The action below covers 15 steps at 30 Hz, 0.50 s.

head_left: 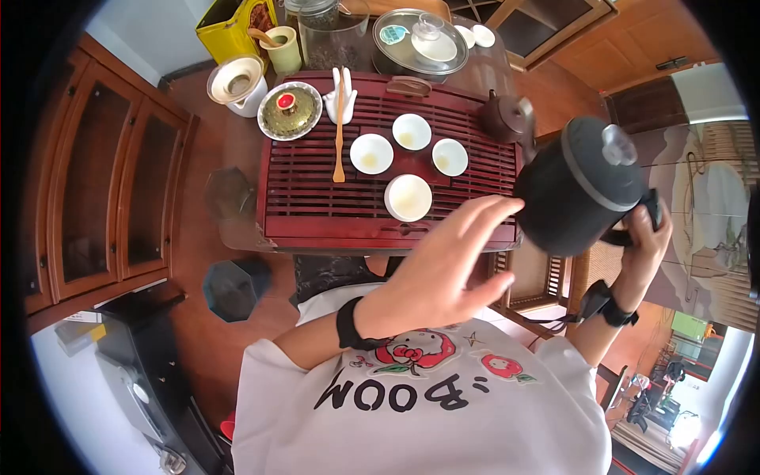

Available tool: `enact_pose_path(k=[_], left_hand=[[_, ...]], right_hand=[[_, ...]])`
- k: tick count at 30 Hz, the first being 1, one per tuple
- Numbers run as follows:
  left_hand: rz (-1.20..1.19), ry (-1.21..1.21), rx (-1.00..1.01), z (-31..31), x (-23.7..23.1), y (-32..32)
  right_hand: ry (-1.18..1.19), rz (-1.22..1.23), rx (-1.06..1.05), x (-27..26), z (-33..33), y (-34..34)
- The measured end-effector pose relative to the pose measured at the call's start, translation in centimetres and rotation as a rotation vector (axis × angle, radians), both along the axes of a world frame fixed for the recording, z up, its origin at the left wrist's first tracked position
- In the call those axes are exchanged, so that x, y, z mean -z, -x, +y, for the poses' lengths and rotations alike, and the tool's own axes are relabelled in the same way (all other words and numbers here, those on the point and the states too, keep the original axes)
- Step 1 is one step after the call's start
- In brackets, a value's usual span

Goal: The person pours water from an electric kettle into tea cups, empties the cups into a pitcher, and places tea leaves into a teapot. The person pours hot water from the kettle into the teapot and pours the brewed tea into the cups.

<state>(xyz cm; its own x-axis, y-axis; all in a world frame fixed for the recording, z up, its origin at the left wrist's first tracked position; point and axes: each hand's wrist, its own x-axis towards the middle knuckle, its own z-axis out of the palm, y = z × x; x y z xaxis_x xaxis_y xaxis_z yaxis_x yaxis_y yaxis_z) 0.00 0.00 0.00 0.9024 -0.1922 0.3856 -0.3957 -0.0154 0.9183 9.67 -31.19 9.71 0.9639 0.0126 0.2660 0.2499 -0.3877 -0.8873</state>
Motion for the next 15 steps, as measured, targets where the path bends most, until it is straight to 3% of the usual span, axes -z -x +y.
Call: enact_pose_path(k=[4, 6, 10, 15], left_hand=[[-0.037, -0.007, 0.077, -3.1, 2.0, 0.9], [0.123, 0.067, 0.103, -3.7, 2.3, 1.6], [0.216, 0.174, 0.142, -4.2, 3.0, 1.9], [0.193, 0.13, 0.066, -5.0, 4.8, 2.0]], right_hand=[[0.206, 0.1, -0.041, 0.6, 1.9, 3.4], [0.236, 0.139, -0.009, 0.2, 3.0, 4.2], [0.351, 0.135, -0.046, 0.0, 4.1, 3.8], [0.495, 0.115, -0.057, -0.4, 5.2, 3.0]])
